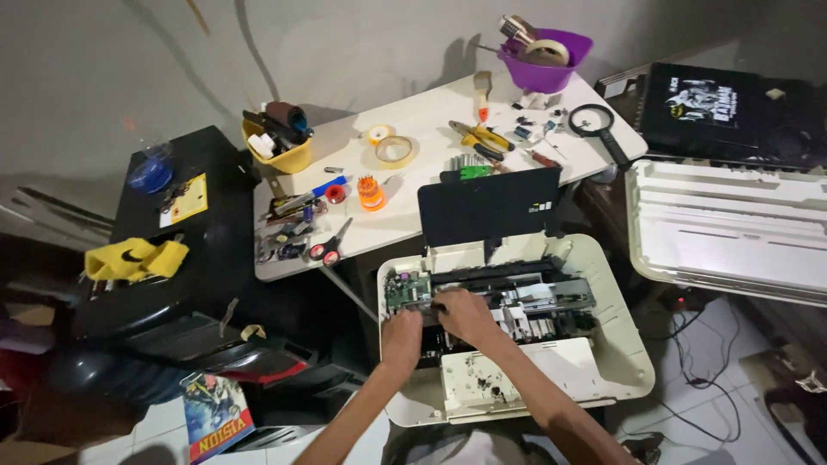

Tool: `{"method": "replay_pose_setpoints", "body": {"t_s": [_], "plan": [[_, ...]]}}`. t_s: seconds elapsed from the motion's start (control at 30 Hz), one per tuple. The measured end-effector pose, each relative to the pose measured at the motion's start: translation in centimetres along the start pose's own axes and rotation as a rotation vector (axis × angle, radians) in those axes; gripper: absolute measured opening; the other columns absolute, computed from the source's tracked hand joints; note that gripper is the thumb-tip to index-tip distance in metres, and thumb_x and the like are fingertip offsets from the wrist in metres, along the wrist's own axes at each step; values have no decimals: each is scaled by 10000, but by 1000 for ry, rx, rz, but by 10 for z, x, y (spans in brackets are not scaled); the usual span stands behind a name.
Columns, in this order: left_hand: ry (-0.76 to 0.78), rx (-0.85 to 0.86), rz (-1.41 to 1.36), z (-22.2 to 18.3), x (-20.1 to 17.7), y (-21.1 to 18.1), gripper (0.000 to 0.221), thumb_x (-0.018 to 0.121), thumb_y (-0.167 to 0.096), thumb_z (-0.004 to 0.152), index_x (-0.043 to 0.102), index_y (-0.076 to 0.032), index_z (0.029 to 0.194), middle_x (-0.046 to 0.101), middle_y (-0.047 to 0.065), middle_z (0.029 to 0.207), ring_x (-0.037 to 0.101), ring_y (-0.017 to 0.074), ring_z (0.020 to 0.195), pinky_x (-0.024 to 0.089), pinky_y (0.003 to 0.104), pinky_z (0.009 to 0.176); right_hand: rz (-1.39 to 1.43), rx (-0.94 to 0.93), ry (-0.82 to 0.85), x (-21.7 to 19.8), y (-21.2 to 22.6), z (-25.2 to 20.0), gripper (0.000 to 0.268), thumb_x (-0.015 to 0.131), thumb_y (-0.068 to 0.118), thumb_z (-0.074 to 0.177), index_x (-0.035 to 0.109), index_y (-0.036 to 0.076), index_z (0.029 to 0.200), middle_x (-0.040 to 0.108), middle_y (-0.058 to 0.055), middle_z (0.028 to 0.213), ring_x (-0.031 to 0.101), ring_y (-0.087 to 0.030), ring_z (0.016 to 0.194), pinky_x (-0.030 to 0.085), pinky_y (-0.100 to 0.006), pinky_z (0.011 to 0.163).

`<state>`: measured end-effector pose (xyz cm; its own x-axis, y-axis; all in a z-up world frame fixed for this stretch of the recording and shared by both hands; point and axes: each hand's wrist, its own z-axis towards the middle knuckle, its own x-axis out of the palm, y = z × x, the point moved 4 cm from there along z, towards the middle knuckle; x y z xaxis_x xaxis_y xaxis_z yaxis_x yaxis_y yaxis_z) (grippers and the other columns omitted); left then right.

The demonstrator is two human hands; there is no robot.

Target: Assembling the internal components of a printer, including connecting ribbon cables and positioning the carriage.

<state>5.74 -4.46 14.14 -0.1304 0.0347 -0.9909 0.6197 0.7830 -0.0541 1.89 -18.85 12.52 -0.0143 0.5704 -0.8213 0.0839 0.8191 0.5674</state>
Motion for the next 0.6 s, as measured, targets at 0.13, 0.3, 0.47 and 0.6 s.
{"method": "replay_pose_setpoints", "body": {"t_s": [0.13, 0.3, 0.47, 0.6], "plan": [[-66, 152, 187, 16, 19, 2, 170, 730, 41, 815, 680, -62, 690, 692, 126, 677, 747, 287, 669, 589, 346, 533, 13, 26, -29, -25, 7, -15, 155, 648, 192, 959, 768, 206, 1055, 778, -64, 947, 755, -319, 816, 636, -462, 656], [-372, 385, 539, 37, 27, -6, 318, 783, -71, 778, 599, -251, 592, 602, -48, 542, 662, 152, 582, 436, 272, 521, 63, -32, -102, -61, 20, -41, 108, 666, 238, 978, 756, 182, 994, 774, -26, 930, 762, -235, 810, 635, -370, 646], [-265, 508, 586, 64, 70, 9, 374, 746, -12, 781, 515, -203, 557, 456, -29, 457, 478, 199, 395, 339, 333, 387, 168, -12, -105, -74, 22, -54, 151, 651, 162, 993, 764, 122, 1085, 779, -129, 1013, 767, -347, 891, 636, -479, 695], [-209, 615, 631, 75, 93, 19, 358, 763, -80, 808, 545, -178, 542, 426, -30, 423, 455, 194, 368, 365, 297, 406, 223, -36, -114, -78, 26, -58, 151, 654, 132, 997, 756, 88, 1098, 768, -163, 1005, 759, -388, 928, 633, -515, 723]]}}
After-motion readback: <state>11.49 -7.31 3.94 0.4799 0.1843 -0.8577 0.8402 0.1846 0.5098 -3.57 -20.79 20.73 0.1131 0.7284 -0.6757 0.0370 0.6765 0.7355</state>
